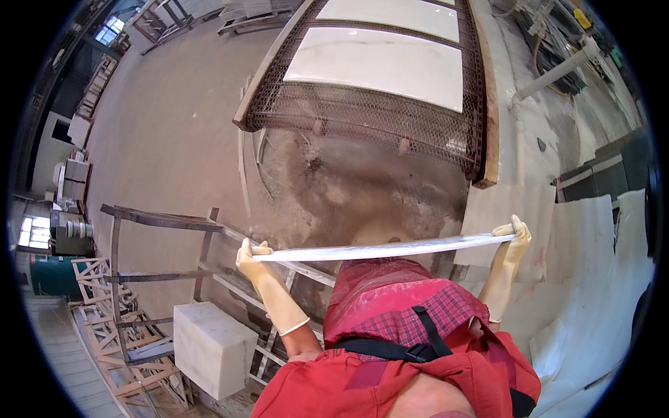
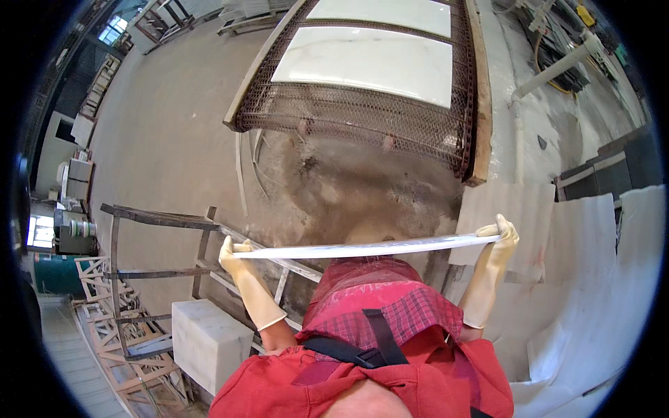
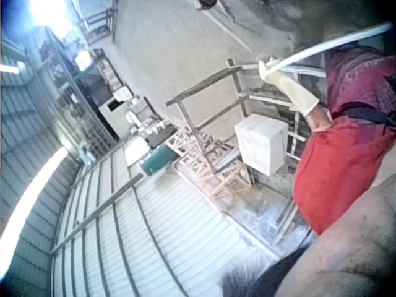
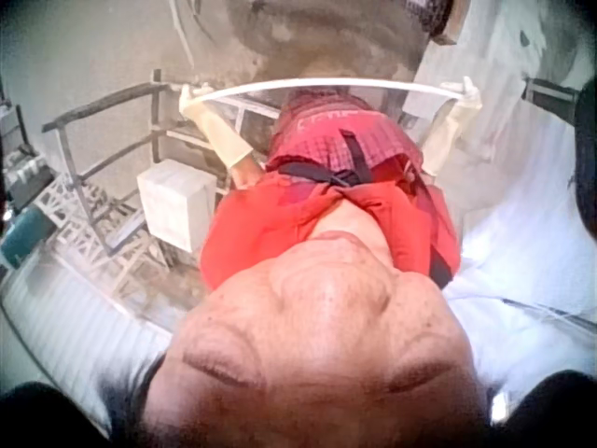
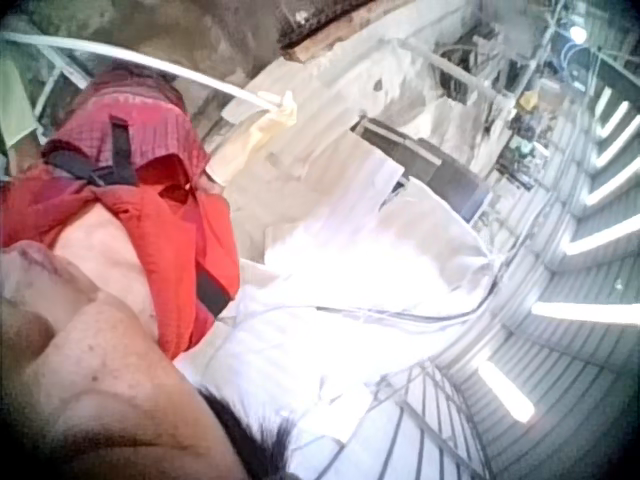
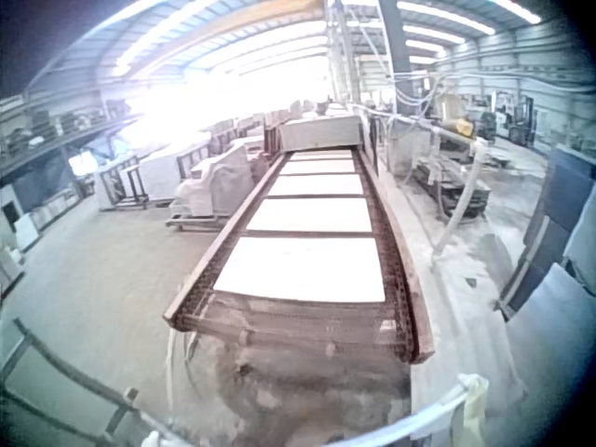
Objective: The person repeatedly picks up large white rectangular tiles from a stack on a metal frame and places them onto a conveyor belt. The person wears gloves and handles each tile individually, moving from the stack to the belt in a continuous loop.
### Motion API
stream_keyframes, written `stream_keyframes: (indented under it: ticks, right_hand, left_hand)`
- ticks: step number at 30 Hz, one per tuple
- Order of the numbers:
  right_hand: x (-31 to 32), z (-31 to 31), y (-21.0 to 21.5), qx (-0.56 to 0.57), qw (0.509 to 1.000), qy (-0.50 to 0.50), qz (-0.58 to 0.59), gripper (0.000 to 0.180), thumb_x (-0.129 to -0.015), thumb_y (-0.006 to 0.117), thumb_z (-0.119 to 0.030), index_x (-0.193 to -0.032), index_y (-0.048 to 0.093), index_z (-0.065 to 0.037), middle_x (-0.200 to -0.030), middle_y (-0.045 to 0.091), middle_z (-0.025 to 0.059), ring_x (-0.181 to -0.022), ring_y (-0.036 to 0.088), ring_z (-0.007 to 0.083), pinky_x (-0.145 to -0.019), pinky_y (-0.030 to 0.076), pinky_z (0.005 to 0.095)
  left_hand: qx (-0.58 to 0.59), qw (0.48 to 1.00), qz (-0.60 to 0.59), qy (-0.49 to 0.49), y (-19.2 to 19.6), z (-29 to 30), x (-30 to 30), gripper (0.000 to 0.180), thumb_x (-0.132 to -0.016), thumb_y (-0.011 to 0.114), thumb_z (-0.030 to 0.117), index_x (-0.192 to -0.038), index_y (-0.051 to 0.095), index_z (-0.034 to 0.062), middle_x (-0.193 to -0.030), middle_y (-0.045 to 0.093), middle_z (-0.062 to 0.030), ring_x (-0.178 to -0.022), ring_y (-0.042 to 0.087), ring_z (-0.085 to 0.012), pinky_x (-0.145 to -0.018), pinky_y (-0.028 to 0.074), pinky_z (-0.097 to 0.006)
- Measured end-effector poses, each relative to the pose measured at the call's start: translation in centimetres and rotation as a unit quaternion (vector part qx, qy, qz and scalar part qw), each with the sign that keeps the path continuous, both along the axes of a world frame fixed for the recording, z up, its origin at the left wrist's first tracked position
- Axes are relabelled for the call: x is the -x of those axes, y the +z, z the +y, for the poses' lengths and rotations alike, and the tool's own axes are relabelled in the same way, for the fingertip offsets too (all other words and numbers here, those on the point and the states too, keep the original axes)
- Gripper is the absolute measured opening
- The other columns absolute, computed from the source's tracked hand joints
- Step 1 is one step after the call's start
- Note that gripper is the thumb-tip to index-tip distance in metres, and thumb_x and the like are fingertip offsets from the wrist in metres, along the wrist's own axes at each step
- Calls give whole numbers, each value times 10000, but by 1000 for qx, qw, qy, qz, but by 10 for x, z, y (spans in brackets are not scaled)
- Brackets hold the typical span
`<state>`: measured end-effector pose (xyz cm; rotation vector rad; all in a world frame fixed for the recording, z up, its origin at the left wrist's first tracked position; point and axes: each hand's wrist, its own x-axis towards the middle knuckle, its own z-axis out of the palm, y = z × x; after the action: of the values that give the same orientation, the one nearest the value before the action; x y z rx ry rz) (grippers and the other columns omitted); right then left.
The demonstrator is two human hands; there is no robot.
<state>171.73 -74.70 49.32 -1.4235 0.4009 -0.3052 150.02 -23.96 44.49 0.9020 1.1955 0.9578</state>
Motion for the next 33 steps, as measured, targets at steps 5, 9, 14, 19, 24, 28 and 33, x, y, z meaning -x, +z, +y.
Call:
stream_keyframes:
  ticks: [5,9,14,19,24,28,33]
  right_hand:
    - [-45,13,-10,12,999,-17,30,307,-862,644,-231,-649,552,-31,-518,585,163,-489,560,260,-589,468,349]
    - [-67,33,-22,9,999,-45,20,330,-860,649,-250,-628,557,-34,-527,588,152,-507,565,261,-631,475,365]
    - [-98,63,-38,2,998,-57,13,365,-874,640,-255,-585,564,-45,-541,591,127,-547,575,256,-701,477,388]
    - [-142,109,-32,23,995,-93,37,294,-885,631,-218,-668,571,-29,-542,602,148,-528,573,254,-697,484,385]
    - [-184,149,-28,-5,990,-107,90,284,-888,634,-224,-688,569,-34,-557,610,151,-531,566,249,-678,476,376]
    - [-216,170,-26,-5,990,-98,100,289,-889,638,-236,-694,573,-33,-558,609,162,-490,554,254,-546,460,379]
    - [-244,178,-34,-6,982,-133,133,341,-906,633,-266,-669,616,-21,-565,610,161,-505,572,267,-524,472,401]
  left_hand:
    - [-39,999,-6,-21,9,40,-66,278,-923,593,196,-705,547,31,-505,527,-144,-472,544,-276,-722,566,-432]
    - [-31,998,34,-42,33,59,-132,277,-922,610,195,-703,551,35,-494,533,-144,-462,538,-274,-715,561,-408]
    - [-30,995,32,-87,20,114,-206,279,-934,617,185,-705,554,39,-496,548,-149,-465,540,-254,-707,545,-396]
    - [-25,992,40,-119,16,156,-274,278,-929,622,190,-700,552,48,-506,555,-134,-488,551,-252,-688,533,-379]
    - [-3,990,69,-124,25,186,-337,260,-927,625,205,-726,558,56,-523,554,-123,-527,563,-243,-622,488,-361]
    - [-3,985,89,-150,17,210,-374,254,-929,618,213,-743,573,47,-564,571,-127,-538,561,-241,-598,461,-389]
    - [4,965,177,-195,9,224,-415,284,-945,585,257,-752,602,50,-596,599,-117,-567,539,-222,-588,418,-390]
